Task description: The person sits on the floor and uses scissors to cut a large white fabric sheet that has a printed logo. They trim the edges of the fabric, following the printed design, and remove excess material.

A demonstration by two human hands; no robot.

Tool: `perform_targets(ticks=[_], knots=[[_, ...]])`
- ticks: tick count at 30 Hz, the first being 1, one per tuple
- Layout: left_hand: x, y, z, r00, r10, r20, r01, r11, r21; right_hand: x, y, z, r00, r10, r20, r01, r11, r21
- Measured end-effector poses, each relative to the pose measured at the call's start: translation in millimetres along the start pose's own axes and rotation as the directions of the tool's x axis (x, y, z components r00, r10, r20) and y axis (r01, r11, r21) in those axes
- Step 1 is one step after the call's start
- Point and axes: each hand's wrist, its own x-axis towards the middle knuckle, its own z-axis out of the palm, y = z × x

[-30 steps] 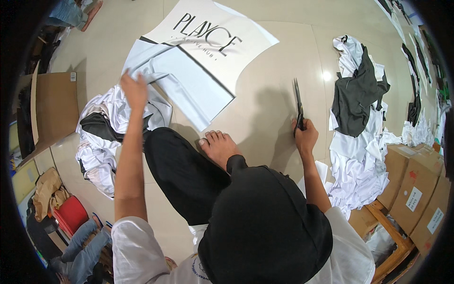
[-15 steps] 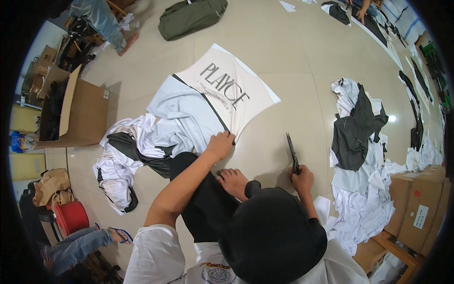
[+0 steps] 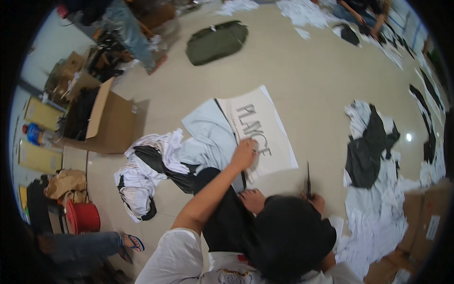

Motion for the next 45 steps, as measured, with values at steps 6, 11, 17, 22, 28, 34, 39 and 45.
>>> perform_targets(ticks=[6,11,17,22,28,34,39,45], knots=[[-2,34,41,0.924,-0.044,0.379,-0.044,0.974,0.221,-2,7,-7,0.972,0.175,0.155,-0.206,0.954,0.218],[14,62,61,0.937,-0.020,0.350,-0.087,0.954,0.287,-21,11,-1,0.916,0.207,0.344,-0.353,0.824,0.443],[-5,65,82,0.961,0.027,0.275,-0.105,0.955,0.276,-27,12,-4,0.833,0.075,0.549,-0.400,0.767,0.502],[-15,68,81,0.962,0.082,0.259,-0.151,0.955,0.256,-27,5,-3,0.823,0.073,0.564,-0.428,0.733,0.529],[6,56,72,0.999,-0.019,0.037,0.011,0.979,0.203,-32,4,11,0.841,0.130,0.526,-0.416,0.777,0.473],[6,19,72,0.973,-0.206,-0.100,0.226,0.936,0.268,-33,-5,29,0.862,0.171,0.478,-0.430,0.746,0.509],[3,16,78,0.977,-0.172,-0.128,0.203,0.931,0.302,-32,-11,30,0.862,0.182,0.474,-0.444,0.721,0.532],[2,18,76,0.977,-0.175,-0.122,0.205,0.929,0.309,-28,-3,33,0.855,0.166,0.492,-0.447,0.718,0.534]])
